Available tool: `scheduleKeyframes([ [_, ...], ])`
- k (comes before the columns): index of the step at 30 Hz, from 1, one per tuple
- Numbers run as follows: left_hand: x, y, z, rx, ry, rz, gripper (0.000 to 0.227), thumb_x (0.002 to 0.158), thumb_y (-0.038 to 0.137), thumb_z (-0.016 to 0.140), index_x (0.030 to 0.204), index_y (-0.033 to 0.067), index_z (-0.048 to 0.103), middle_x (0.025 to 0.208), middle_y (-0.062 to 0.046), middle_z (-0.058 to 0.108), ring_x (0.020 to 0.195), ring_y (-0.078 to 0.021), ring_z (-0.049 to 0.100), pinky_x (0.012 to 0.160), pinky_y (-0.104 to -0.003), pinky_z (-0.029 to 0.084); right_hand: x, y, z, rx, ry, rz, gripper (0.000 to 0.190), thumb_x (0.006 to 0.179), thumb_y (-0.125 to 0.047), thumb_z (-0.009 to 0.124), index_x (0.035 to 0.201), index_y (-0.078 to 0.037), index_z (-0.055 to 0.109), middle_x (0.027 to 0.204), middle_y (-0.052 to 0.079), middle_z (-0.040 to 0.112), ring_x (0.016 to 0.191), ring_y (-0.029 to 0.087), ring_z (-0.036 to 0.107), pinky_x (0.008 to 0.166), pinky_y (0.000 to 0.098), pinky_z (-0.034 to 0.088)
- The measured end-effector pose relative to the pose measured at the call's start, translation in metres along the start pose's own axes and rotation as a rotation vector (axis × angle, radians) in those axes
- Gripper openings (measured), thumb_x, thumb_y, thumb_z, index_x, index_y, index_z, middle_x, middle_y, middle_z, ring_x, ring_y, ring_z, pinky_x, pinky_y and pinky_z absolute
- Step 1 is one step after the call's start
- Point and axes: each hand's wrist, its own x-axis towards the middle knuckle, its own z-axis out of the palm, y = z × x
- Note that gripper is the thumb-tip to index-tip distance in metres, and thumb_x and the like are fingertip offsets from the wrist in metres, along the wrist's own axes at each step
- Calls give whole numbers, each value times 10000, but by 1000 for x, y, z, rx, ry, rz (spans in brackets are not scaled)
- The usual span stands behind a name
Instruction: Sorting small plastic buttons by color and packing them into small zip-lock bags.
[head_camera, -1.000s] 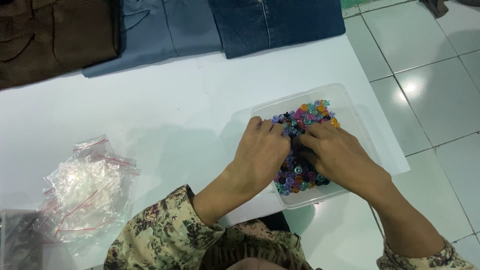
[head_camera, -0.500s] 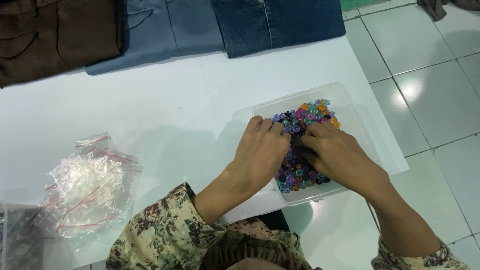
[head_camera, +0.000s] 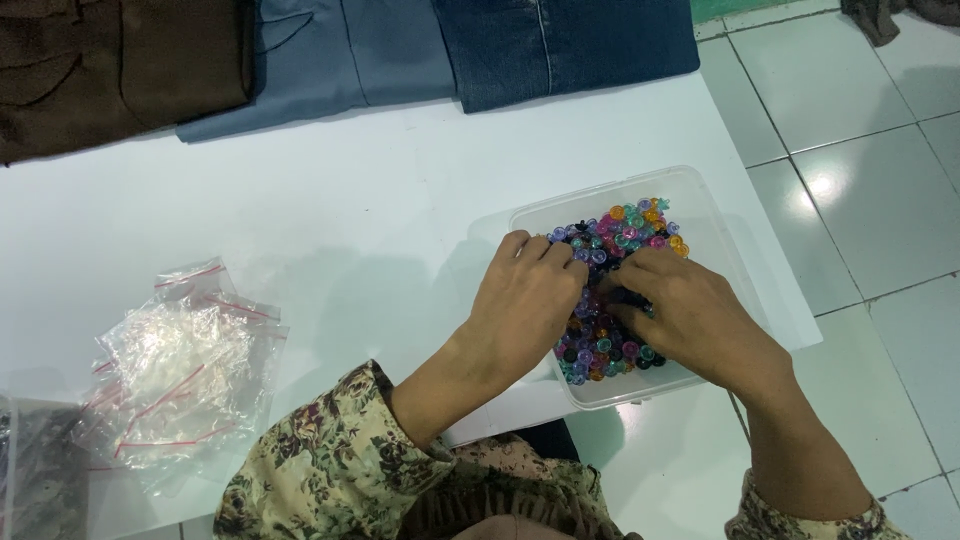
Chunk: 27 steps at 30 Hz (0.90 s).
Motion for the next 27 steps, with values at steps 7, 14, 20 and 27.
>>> scheduleKeyframes([
  [7, -2, -3, 5, -5, 83, 45, 205, 825, -3, 733, 1028, 15, 758, 937, -178, 725, 925, -321, 691, 997, -479, 430, -1, -6, -3, 31, 60, -40, 236, 862, -199, 765, 1082, -117, 788, 1073, 142, 740, 1064, 351, 688, 870, 423, 529],
  [14, -28, 3, -31, -31, 466, 116, 126, 866, 120, 779, 964, 43, 760, 911, -143, 695, 925, -307, 674, 962, -481, 453, -1, 3, 7, 31, 209, -129, 244, 861, -193, 782, 1086, -100, 783, 1061, 169, 730, 1052, 383, 697, 868, 449, 546],
  [20, -91, -20, -55, -82, 620, 22, 112, 942, 202, 763, 1003, 127, 704, 976, -44, 699, 875, -231, 641, 816, -377, 471, -21, -25, 17, 14, 446, -361, 282, 917, -194, 738, 1172, -74, 742, 1179, 144, 692, 1144, 297, 645, 950, 417, 532],
  [27, -163, -63, -16, -153, 619, -340, 93, 960, 258, 691, 1010, 186, 722, 938, 21, 714, 925, -205, 669, 856, -383, 486, -33, -124, 64, 227, 503, -653, 281, 895, -37, 751, 1159, 29, 682, 1103, 183, 642, 1028, 297, 639, 972, 383, 571],
])
